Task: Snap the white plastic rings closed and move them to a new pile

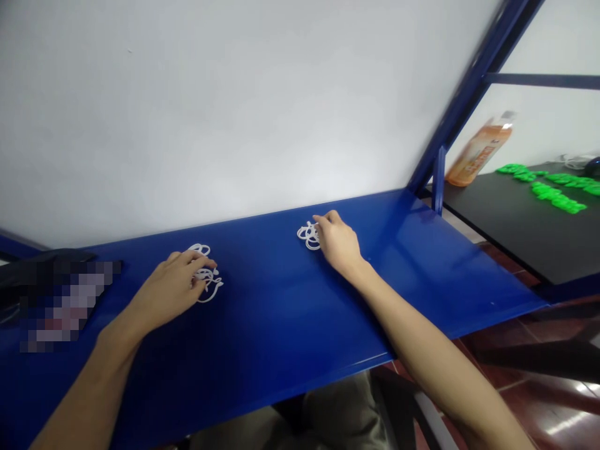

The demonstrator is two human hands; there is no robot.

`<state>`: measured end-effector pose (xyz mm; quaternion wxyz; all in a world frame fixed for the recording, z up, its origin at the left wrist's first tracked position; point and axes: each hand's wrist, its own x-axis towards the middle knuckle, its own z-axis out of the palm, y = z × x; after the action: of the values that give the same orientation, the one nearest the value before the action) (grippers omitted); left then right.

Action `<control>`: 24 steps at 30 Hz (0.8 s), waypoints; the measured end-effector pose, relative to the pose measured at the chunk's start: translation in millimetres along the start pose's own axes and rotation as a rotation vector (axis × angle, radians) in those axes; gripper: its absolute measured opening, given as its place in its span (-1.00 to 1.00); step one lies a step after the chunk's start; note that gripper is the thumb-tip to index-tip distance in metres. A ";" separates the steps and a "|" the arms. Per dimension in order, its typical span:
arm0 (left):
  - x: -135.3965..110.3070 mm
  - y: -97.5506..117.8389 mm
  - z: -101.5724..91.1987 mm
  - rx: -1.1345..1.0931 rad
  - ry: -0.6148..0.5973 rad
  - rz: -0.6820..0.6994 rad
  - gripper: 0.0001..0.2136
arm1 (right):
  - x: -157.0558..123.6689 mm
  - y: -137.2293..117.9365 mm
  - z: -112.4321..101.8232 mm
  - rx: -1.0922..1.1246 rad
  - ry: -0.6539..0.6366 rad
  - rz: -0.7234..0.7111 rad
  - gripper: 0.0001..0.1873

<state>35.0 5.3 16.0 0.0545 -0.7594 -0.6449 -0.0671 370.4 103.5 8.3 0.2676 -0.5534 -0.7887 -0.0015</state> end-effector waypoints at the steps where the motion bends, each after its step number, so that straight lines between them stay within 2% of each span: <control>1: -0.1 -4.6 1.2 0.010 -0.023 -0.012 -0.68 | 2.8 4.3 -1.2 -0.035 -0.001 0.038 -0.66; 5: 2.0 -7.3 3.7 0.011 -0.059 -0.009 -0.73 | 4.7 8.5 -0.7 -0.077 0.039 0.044 -0.68; 9: 4.1 0.2 -3.3 -0.054 0.024 -0.003 -0.73 | -2.4 -3.8 1.7 0.006 0.135 -0.077 -0.71; 12: 4.0 11.3 -10.1 -0.252 0.167 -0.025 -0.74 | -11.8 -19.1 2.1 0.153 0.146 -0.232 -0.73; 14: 3.1 22.8 -11.9 -0.466 0.214 -0.064 -0.76 | -19.7 -30.7 1.8 0.268 0.098 -0.356 -0.74; 17: 1.1 44.6 -8.3 -0.798 0.090 -0.185 -0.75 | -32.7 -47.2 0.6 0.431 -0.042 -0.497 -0.71; 20: -0.9 67.2 -0.5 -1.193 -0.036 -0.283 -0.63 | -43.0 -59.0 0.2 0.557 -0.194 -0.521 -0.62; 22: -1.8 79.7 4.3 -1.404 -0.066 -0.314 -0.48 | -47.2 -63.9 1.4 0.563 -0.244 -0.514 -0.48; 24: -2.4 88.0 7.7 -1.511 -0.075 -0.338 -0.38 | -49.5 -67.2 3.5 0.502 -0.244 -0.524 -0.44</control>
<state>121.7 -10.0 8.3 -0.5111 -0.4836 -0.5326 -0.4704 322.3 35.3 4.0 0.2895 -0.2464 -0.9054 0.1892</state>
